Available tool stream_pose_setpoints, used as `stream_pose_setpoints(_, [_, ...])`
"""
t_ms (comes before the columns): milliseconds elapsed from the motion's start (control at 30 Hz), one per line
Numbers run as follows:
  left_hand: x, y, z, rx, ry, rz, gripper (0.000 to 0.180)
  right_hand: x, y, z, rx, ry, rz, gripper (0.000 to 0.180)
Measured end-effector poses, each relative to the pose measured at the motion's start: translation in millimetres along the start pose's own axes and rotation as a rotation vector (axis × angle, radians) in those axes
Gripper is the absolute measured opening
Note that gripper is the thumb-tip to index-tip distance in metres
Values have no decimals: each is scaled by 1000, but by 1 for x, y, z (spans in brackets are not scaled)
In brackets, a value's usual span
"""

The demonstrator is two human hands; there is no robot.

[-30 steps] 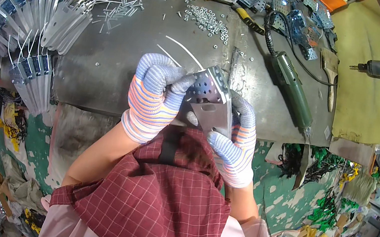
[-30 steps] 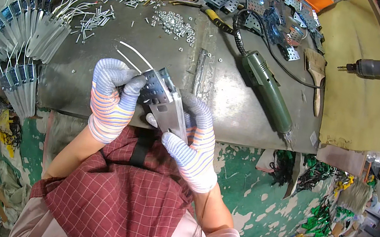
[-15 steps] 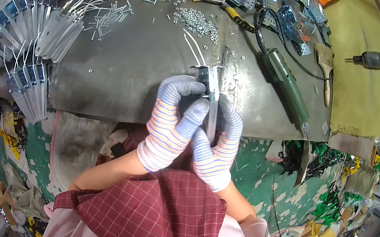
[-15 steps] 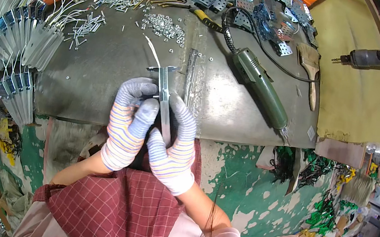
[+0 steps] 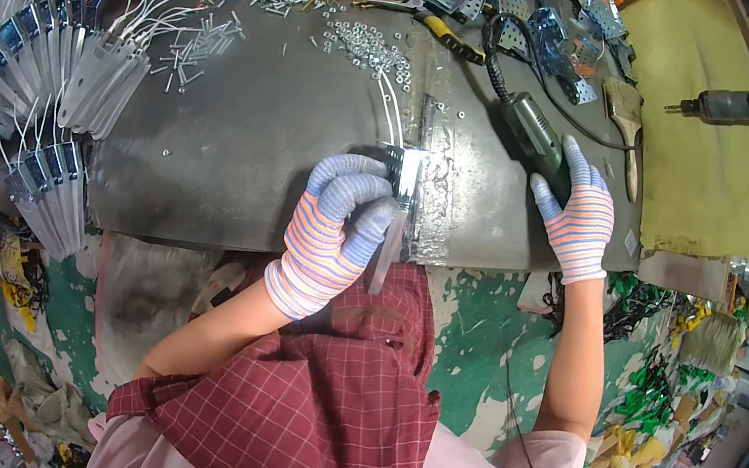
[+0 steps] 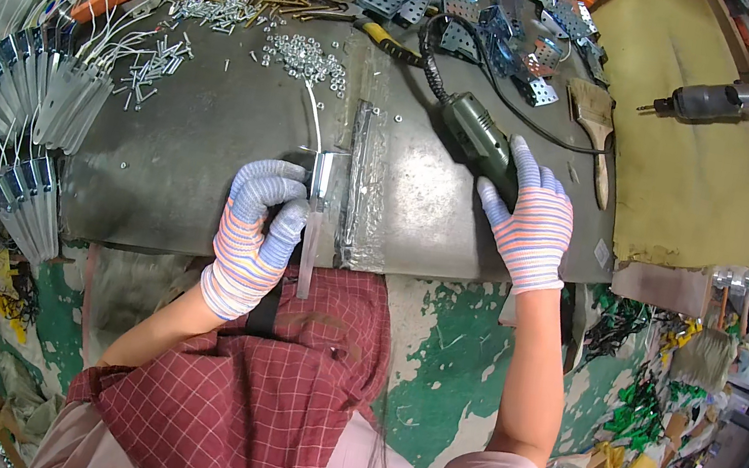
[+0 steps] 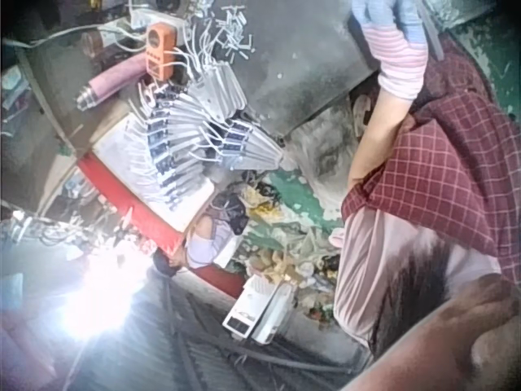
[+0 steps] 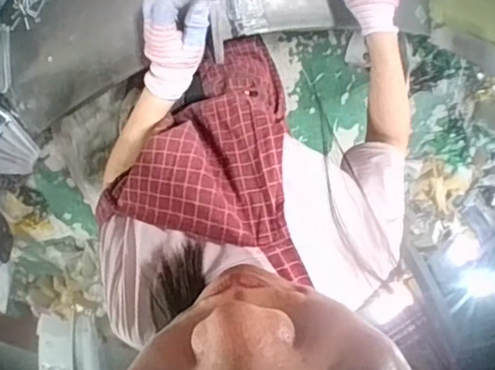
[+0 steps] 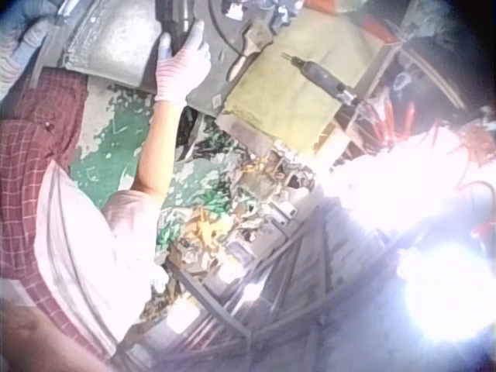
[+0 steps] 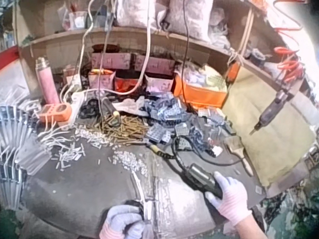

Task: Assembling and securing metal brackets with wires and screws using an electric screwdriver.

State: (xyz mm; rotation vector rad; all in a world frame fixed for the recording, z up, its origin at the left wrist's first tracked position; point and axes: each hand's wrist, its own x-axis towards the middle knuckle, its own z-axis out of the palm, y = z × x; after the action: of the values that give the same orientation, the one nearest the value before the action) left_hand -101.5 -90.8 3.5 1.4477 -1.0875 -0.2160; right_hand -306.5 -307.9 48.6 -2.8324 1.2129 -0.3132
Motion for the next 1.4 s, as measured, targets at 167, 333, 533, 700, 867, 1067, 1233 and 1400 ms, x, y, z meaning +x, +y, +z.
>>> stream_pose_setpoints(167, [-1,-4,-2,13,-7,14,14,-4,-15,-13,1122,368,374,48])
stream_pose_setpoints(333, [-8,-10,-3,-4,11,38,15,-28,-31,-37,2386,207,353,55])
stream_pose_setpoints(533, [-10,-13,-1,-17,-56,51,13,-60,-58,24,2672,238,508,28])
stream_pose_setpoints(700, [-14,-13,-2,-4,-75,-8,14,-62,-68,42,2841,358,534,26])
stream_pose_setpoints(867, [-14,-15,-3,4,-84,-4,14,-58,-70,42,2807,366,543,25])
stream_pose_setpoints(1067, [-10,-13,-2,14,-79,25,15,-58,-70,42,2801,369,560,25])
stream_pose_setpoints(1233, [-3,-7,-3,89,-92,121,15,-58,-71,38,2708,397,636,26])
stream_pose_setpoints(1400, [1,1,-5,114,-141,96,13,-60,-67,34,2688,385,648,25])
